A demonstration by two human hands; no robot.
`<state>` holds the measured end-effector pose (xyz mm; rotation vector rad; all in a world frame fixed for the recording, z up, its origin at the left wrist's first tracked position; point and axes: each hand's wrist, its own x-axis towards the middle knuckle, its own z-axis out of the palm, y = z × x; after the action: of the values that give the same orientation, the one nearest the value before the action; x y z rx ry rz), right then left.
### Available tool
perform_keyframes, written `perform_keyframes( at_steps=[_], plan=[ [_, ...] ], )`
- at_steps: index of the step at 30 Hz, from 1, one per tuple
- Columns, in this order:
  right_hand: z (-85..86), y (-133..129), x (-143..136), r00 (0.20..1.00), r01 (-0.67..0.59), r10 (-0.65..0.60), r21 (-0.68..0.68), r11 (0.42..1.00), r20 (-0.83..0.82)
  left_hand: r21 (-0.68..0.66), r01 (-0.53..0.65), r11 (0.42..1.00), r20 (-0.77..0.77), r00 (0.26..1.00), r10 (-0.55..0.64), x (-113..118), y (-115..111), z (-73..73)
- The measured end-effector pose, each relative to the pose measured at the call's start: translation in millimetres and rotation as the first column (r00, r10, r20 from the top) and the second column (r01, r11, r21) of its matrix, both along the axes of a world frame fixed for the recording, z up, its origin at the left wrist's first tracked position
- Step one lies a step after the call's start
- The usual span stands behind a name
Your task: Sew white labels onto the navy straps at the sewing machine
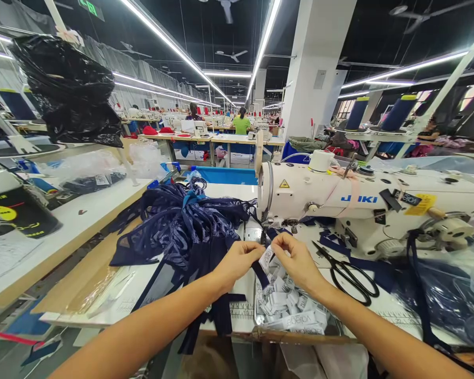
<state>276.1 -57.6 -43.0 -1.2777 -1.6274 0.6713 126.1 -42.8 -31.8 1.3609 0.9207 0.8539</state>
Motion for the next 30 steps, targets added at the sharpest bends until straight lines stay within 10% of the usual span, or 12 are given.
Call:
perform_keyframes(
  at_steps=[8, 18, 30],
  plan=[
    [-3.4, -1, -4, 0.997, 0.029, -0.036, 0.109, 0.994, 0.066, 0.013, -0.105, 0.994, 0.003, 0.994, 0.105, 5, -1, -4.0],
    [3.0, 5, 5, 0.976, -0.136, 0.094, -0.213, 0.967, -0.197, 0.022, -0.083, 0.996, 0.005, 0.997, 0.083, 0, 3, -12.7],
    [-9.7, 6, 1, 0.979, -0.179, 0.169, -0.085, 0.980, -0.110, 0.033, 0.023, 0.999, -0.110, 0.994, -0.020, -13, 11, -7.5]
  ],
)
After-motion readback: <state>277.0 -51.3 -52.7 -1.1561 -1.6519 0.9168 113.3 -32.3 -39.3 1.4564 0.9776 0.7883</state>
